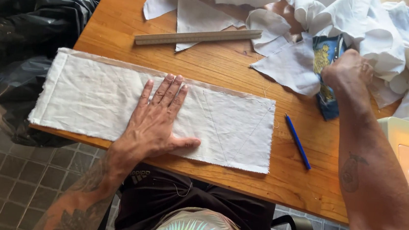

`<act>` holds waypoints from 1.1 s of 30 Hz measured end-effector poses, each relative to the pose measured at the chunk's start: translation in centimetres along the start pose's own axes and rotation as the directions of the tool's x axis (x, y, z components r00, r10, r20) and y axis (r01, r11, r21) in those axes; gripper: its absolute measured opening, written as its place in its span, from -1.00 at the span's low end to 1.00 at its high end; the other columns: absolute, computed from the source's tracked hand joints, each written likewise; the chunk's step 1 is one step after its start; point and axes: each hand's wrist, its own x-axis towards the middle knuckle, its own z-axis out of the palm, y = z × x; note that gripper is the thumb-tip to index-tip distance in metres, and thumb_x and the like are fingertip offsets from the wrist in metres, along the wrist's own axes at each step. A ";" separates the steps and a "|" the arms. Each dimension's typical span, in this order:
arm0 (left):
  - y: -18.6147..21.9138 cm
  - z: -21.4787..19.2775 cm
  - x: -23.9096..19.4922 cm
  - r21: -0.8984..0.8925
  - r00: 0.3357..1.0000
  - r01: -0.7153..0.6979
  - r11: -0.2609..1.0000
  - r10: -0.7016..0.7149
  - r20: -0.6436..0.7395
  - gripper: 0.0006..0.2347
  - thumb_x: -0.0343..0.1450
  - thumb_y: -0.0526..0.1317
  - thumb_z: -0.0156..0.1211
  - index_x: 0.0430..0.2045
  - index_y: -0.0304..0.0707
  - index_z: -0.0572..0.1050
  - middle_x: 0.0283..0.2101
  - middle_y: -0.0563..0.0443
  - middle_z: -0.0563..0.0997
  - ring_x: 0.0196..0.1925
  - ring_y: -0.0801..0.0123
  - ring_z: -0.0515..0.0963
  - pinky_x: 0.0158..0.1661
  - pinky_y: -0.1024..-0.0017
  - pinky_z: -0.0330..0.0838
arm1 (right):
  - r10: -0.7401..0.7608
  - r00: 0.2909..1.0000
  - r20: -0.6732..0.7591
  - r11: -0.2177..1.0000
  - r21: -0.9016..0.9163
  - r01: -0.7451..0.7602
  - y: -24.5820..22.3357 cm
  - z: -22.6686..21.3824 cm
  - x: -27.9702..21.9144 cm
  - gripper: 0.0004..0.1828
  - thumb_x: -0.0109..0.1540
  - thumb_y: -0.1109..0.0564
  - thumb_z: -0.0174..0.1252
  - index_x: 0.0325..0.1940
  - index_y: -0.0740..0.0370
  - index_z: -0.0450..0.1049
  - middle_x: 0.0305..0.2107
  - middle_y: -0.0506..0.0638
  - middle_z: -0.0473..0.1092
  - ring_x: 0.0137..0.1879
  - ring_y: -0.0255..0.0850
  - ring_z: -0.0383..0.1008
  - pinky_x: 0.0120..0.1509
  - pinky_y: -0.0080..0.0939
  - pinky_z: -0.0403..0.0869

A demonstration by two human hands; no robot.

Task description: Marking fabric with a pen and ruler before cutting out shapes with scissors

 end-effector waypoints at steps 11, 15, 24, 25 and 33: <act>3.9 -5.3 -2.0 -0.292 0.987 -0.079 0.953 0.033 -0.159 -0.20 0.54 0.42 0.19 0.48 -0.28 0.43 0.60 -0.30 0.36 0.65 -0.08 0.28 0.56 -0.24 0.07 | 0.053 0.997 0.053 0.997 0.045 -0.055 0.4 -3.1 -1.9 -0.69 0.39 0.21 0.49 0.19 0.30 0.64 -0.02 0.22 0.64 0.06 0.09 0.68 0.13 0.02 0.69; 6.3 -6.9 -3.7 -0.503 0.950 -0.270 0.821 0.142 -0.278 -0.68 0.47 0.03 0.62 -0.05 -0.17 0.79 -0.01 -0.04 0.71 0.08 0.06 0.57 0.07 0.03 0.42 | 0.110 0.981 0.161 0.934 0.320 -0.158 1.4 -4.4 -1.9 -0.29 0.28 0.16 0.65 0.47 0.26 0.55 0.09 0.31 0.65 -0.05 -0.01 0.76 -0.05 -0.14 0.72; 8.5 -6.0 -4.6 -0.442 0.936 -0.273 0.854 0.131 -0.326 -0.91 0.59 -0.22 0.47 -0.29 -0.09 0.67 -0.26 0.08 0.62 -0.16 0.16 0.59 -0.05 0.14 0.41 | 0.003 0.973 0.232 0.992 0.123 -0.032 4.3 -7.9 -1.5 -0.39 0.26 0.21 0.66 0.41 0.16 0.72 0.14 0.24 0.69 0.18 0.06 0.69 0.28 0.09 0.60; 8.6 -6.2 -4.6 -0.444 0.937 -0.272 0.854 0.130 -0.325 -0.91 0.59 -0.22 0.47 -0.29 -0.09 0.67 -0.26 0.08 0.62 -0.16 0.16 0.59 -0.05 0.14 0.41 | 0.003 0.972 0.233 0.992 0.122 -0.032 4.9 -7.8 -0.8 -0.39 0.26 0.21 0.66 0.41 0.16 0.72 0.14 0.24 0.69 0.18 0.06 0.69 0.28 0.09 0.60; 9.4 -5.1 -4.8 -0.324 0.927 -0.276 0.905 0.162 -0.337 -0.90 0.60 -0.23 0.47 -0.24 -0.18 0.65 -0.24 0.04 0.62 -0.18 0.20 0.57 -0.12 0.20 0.43 | -0.107 0.954 0.280 0.993 -0.017 0.116 6.3 -12.1 -6.2 -0.38 0.22 0.12 0.52 0.41 0.17 0.79 0.01 0.18 0.78 0.03 -0.01 0.73 0.14 0.08 0.61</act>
